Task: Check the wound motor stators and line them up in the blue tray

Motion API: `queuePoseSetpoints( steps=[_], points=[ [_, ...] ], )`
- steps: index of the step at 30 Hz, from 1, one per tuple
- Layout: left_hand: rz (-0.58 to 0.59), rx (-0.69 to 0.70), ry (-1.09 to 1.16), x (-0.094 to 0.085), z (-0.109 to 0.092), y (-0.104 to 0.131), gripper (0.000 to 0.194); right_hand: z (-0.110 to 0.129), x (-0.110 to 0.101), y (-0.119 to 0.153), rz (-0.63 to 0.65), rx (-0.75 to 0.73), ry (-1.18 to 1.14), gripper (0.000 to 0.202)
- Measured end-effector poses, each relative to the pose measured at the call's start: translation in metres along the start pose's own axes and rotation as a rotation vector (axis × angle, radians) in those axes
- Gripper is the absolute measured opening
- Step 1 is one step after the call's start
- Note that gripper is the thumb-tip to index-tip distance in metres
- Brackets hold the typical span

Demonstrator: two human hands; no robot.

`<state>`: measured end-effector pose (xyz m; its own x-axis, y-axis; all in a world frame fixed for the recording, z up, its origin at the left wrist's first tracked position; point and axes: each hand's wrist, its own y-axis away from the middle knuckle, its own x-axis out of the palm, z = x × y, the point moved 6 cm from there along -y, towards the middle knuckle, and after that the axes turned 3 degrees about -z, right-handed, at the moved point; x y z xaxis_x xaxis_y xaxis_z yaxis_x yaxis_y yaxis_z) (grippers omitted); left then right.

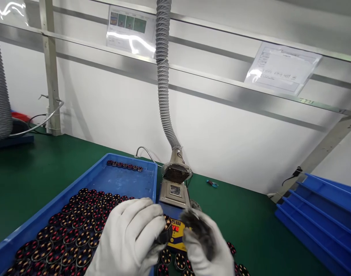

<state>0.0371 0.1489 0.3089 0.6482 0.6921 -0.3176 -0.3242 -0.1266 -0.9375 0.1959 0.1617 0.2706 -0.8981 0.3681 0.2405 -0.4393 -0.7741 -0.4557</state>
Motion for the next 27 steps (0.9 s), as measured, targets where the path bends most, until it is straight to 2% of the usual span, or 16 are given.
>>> queuePoseSetpoints(
  steps=[2, 4, 9, 13, 16, 19, 21, 23, 25, 27],
  points=[
    [-0.028, -0.020, -0.001, 0.001, 0.001, 0.000, 0.020, -0.021, 0.025, 0.002, 0.196, 0.240, -0.183, 0.036],
    [-0.022, -0.066, 0.039, 0.004, 0.003, 0.000, 0.017, -0.035, 0.042, 0.004, 0.309, 0.346, -0.293, 0.041],
    [0.082, -0.231, 0.339, 0.013, 0.012, 0.004, 0.026, -0.059, 0.046, 0.000, 0.340, 0.448, -0.403, 0.037],
    [0.160, -0.385, 0.598, 0.019, 0.022, 0.011, 0.026, -0.066, 0.045, 0.000, 0.411, 0.559, -0.460, 0.036],
    [0.123, -0.572, 0.794, 0.022, 0.030, 0.015, 0.015, -0.066, 0.047, 0.003, 0.398, 0.570, -0.528, 0.036],
    [0.060, -0.782, 0.957, 0.026, 0.037, 0.020, 0.016, -0.069, 0.046, 0.005, 0.378, 0.561, -0.557, 0.035],
    [0.009, -0.949, 0.981, 0.026, 0.043, 0.025, 0.017, -0.074, 0.045, 0.005, 0.412, 0.585, -0.552, 0.033],
    [0.005, -1.074, 0.927, 0.024, 0.047, 0.029, 0.015, -0.080, 0.043, 0.004, 0.432, 0.601, -0.548, 0.029],
    [0.094, -1.076, 0.879, 0.024, 0.043, 0.026, 0.016, -0.084, 0.044, 0.001, 0.437, 0.600, -0.544, 0.026],
    [0.130, -0.942, 0.895, 0.024, 0.035, 0.018, 0.023, -0.085, 0.048, 0.000, 0.436, 0.591, -0.534, 0.025]
  ],
)
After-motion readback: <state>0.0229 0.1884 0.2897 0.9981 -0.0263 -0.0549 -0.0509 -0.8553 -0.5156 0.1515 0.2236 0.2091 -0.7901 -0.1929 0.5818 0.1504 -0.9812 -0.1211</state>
